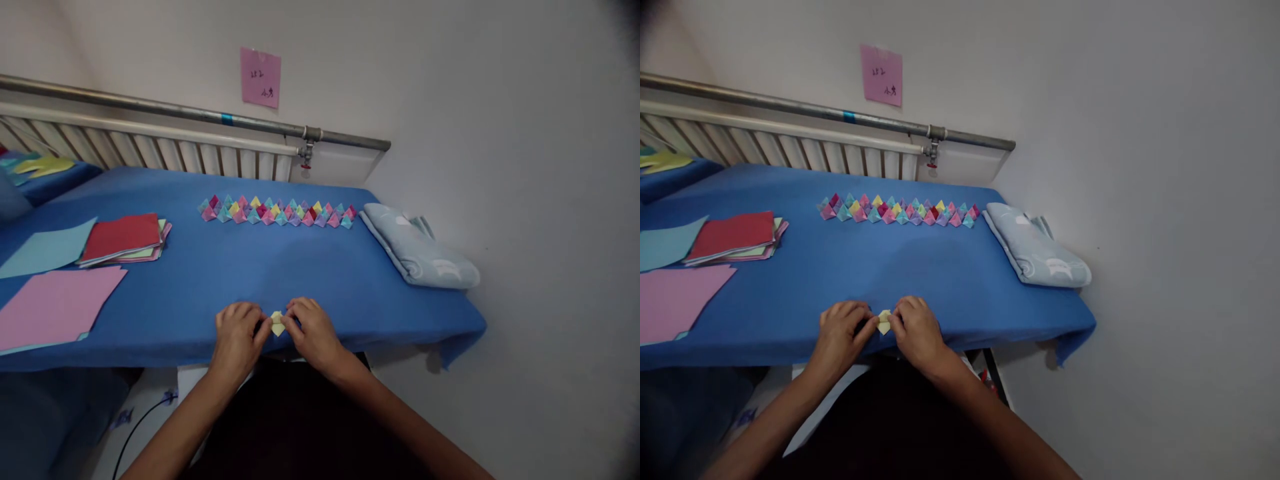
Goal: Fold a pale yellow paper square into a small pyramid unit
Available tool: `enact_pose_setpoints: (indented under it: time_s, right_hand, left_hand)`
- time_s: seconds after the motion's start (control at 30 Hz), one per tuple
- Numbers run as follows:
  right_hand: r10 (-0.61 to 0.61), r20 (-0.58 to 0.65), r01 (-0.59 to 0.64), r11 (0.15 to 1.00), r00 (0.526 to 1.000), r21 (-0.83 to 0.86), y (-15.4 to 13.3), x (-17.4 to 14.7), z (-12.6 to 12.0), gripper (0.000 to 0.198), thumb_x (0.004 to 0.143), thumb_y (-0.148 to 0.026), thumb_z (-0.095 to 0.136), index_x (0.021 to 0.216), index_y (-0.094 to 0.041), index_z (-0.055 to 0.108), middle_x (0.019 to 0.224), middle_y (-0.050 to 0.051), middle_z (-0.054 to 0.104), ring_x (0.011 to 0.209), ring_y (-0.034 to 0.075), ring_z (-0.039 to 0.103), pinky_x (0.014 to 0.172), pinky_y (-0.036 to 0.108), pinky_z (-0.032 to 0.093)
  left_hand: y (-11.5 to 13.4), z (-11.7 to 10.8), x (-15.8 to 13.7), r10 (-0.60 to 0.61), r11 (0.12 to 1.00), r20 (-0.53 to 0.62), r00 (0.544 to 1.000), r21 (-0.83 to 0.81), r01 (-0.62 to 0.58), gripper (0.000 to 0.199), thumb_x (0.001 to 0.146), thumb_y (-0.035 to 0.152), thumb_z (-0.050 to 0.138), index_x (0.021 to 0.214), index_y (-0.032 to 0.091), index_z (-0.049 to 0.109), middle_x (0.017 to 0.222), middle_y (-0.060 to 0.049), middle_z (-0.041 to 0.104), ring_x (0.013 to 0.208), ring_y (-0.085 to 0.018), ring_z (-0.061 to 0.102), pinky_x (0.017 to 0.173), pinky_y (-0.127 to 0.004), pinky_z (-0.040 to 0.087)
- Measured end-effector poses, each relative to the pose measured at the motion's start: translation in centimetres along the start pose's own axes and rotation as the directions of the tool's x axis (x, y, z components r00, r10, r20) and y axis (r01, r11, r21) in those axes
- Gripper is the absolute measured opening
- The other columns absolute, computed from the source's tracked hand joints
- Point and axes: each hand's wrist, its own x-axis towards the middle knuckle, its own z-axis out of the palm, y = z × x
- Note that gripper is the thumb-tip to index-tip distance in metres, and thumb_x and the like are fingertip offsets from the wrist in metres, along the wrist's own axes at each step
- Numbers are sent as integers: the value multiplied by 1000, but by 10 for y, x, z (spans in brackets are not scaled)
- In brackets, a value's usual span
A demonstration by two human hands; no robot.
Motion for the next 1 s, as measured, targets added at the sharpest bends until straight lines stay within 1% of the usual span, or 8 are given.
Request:
enact_pose_setpoints:
  time_s: [0.13,0.37,0.43,0.5,0.57,0.63,0.8,1.0]
  right_hand:
    - [40,-9,-40,998,999,-47,1,4,2,17,83,-16,58,68,-20,51,82,3,60,80,16,54,75,29,41]
    - [52,7,-51,994,999,-98,1,8,3,18,82,-16,58,67,-20,49,78,2,58,78,15,52,74,28,40]
    - [57,10,-55,993,998,-106,1,9,2,18,82,-15,57,67,-20,49,78,2,57,77,15,52,72,28,39]
    - [52,19,-50,993,998,-109,1,9,1,17,82,-14,56,67,-20,49,78,2,58,77,15,52,73,27,40]
    - [46,23,-43,993,999,-107,1,8,1,16,81,-13,55,68,-19,50,79,2,58,78,15,52,74,28,40]
    - [45,18,-43,995,999,-94,1,8,1,16,82,-14,56,67,-19,50,80,2,59,79,15,53,74,28,40]
    - [29,5,-29,998,1000,-62,2,8,1,18,81,-12,56,66,-20,49,79,2,59,79,15,53,76,28,40]
    - [20,7,-20,1000,1000,18,5,5,-1,16,81,-15,60,68,-19,52,79,1,59,78,14,53,74,27,39]
  left_hand:
    - [4,0,3,-86,996,32,996,15,85,15,84,28,55,73,20,62,84,-4,66,86,-23,54,78,-37,34]
    - [14,1,7,-115,984,-4,993,133,114,14,81,24,56,69,19,60,79,-5,63,81,-24,53,71,-36,35]
    - [19,3,6,-35,984,-62,997,172,46,10,82,19,54,74,18,61,85,-7,64,83,-25,54,72,-37,37]
    - [21,7,2,115,980,-94,989,172,-98,13,85,14,51,79,18,62,90,-8,66,84,-23,55,77,-38,38]
    - [22,10,-4,261,956,-98,960,161,-244,17,87,10,48,83,18,62,90,-7,67,84,-21,58,84,-40,39]
    - [19,12,-12,352,928,-106,930,167,-333,20,90,9,45,92,17,62,93,-7,69,86,-20,60,91,-42,37]
    - [12,13,-25,410,902,-141,901,207,-378,35,91,4,35,116,13,57,106,-10,69,96,-20,62,99,-43,33]
    - [15,16,-30,389,897,-145,910,286,-338,36,87,3,37,114,8,60,108,-12,69,98,-25,60,97,-46,32]
